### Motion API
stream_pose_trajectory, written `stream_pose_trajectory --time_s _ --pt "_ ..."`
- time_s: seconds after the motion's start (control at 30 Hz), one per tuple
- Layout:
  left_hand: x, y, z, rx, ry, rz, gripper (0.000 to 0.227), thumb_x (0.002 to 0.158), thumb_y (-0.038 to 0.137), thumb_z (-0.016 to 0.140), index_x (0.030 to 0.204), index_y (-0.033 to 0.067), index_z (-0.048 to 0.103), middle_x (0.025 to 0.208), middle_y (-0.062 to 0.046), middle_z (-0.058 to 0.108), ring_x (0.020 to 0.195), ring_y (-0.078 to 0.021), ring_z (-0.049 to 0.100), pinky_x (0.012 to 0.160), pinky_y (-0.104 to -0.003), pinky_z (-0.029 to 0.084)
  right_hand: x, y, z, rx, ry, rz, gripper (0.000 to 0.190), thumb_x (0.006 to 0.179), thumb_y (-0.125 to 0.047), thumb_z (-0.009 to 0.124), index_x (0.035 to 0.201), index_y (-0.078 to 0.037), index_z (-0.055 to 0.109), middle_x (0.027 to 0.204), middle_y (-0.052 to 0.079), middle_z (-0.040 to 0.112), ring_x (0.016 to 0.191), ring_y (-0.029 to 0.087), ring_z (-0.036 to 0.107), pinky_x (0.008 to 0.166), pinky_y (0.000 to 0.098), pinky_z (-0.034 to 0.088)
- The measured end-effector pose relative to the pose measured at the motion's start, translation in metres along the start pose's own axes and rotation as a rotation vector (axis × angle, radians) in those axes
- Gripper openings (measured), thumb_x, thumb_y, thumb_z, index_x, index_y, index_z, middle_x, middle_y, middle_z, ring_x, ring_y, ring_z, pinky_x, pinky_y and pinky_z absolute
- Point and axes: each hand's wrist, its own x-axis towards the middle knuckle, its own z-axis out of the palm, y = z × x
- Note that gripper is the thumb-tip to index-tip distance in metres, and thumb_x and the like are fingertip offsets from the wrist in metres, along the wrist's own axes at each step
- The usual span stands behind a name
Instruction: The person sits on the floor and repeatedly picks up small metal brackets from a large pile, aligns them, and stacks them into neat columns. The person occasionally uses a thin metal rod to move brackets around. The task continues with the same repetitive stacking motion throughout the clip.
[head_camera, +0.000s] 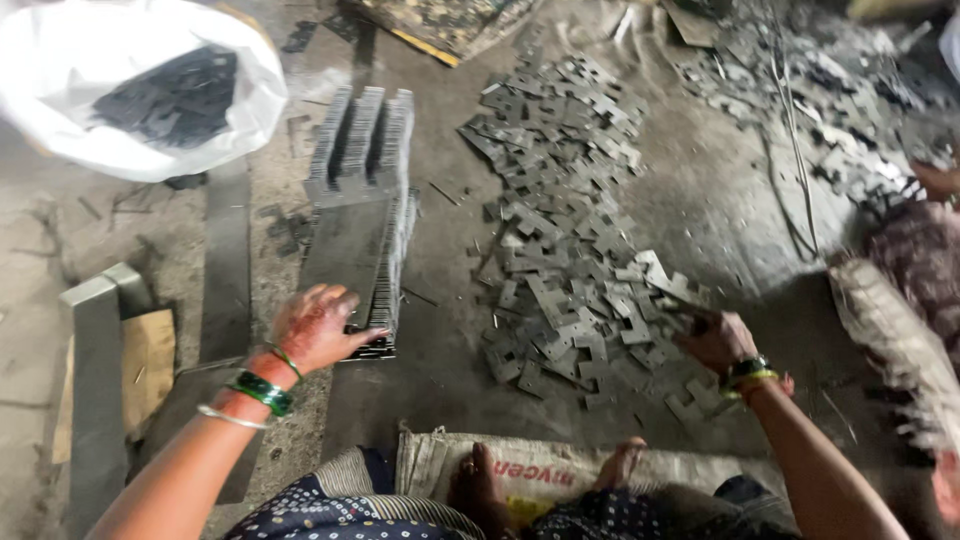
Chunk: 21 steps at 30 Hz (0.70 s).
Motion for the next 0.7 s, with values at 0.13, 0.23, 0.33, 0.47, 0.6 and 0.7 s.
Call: stream_pose_trajectory --time_s 0.13,0.23,0.33,0.47,0.6,0.7 --pt "0.021 0.021 -0.032 0.135 -0.241 0.046 0.065 0.077 0.064 0.074 0.111 0.0091 0.071 0.113 -0.010 0.067 0.114 -0.0282 0.062 0.096 -0.042 0.053 0.008 0.029 0.006 0.231 0.325 -0.070 0.057 0.077 -0.040 0.080 0.131 -0.021 0.072 0.107 0.018 0.076 0.096 0.033 0.074 0.081 0.0421 0.058" --pt "0.040 0.057 -0.041 0.089 -0.183 0.171 0.064 0.078 0.058 0.073 0.118 0.0086 0.068 0.119 -0.012 0.064 0.116 -0.0297 0.060 0.096 -0.043 0.051 0.005 0.048 0.012 0.294 0.326 0.271 0.057 0.079 -0.044 0.080 0.131 -0.021 0.073 0.107 0.018 0.077 0.098 0.034 0.075 0.086 0.0434 0.057" --pt "0.065 0.104 -0.026 0.016 -0.294 0.227 0.063 0.083 0.055 0.071 0.126 0.0101 0.064 0.120 -0.012 0.064 0.119 -0.0304 0.059 0.099 -0.044 0.049 -0.004 0.067 0.014 0.370 0.383 0.402 0.055 0.079 -0.044 0.078 0.129 -0.021 0.073 0.110 0.016 0.078 0.102 0.032 0.075 0.091 0.0422 0.057" --pt "0.107 0.159 0.037 -0.203 -0.350 0.345 0.065 0.082 0.051 0.075 0.129 0.0077 0.063 0.131 -0.021 0.058 0.122 -0.0389 0.054 0.100 -0.048 0.045 -0.032 0.097 0.014 0.198 0.396 0.454 0.053 0.081 -0.046 0.078 0.130 -0.026 0.073 0.116 0.016 0.075 0.107 0.035 0.069 0.093 0.0464 0.055" --pt "0.137 0.202 0.129 -0.363 -0.317 0.290 0.067 0.083 0.049 0.078 0.128 0.0016 0.062 0.128 -0.022 0.062 0.121 -0.0374 0.058 0.103 -0.045 0.048 -0.032 0.121 0.001 -0.123 0.374 0.428 0.046 0.099 -0.024 0.059 0.143 -0.035 0.070 0.126 0.018 0.071 0.108 0.038 0.069 0.086 0.0512 0.056" --pt "0.144 0.216 0.194 -0.491 -0.240 0.131 0.062 0.083 0.048 0.080 0.123 0.0016 0.065 0.122 -0.020 0.067 0.117 -0.0365 0.062 0.100 -0.044 0.051 -0.018 0.140 -0.005 -0.324 0.423 0.545 0.061 0.072 -0.021 0.074 0.132 -0.028 0.068 0.124 0.020 0.066 0.117 0.040 0.063 0.092 0.0532 0.054"
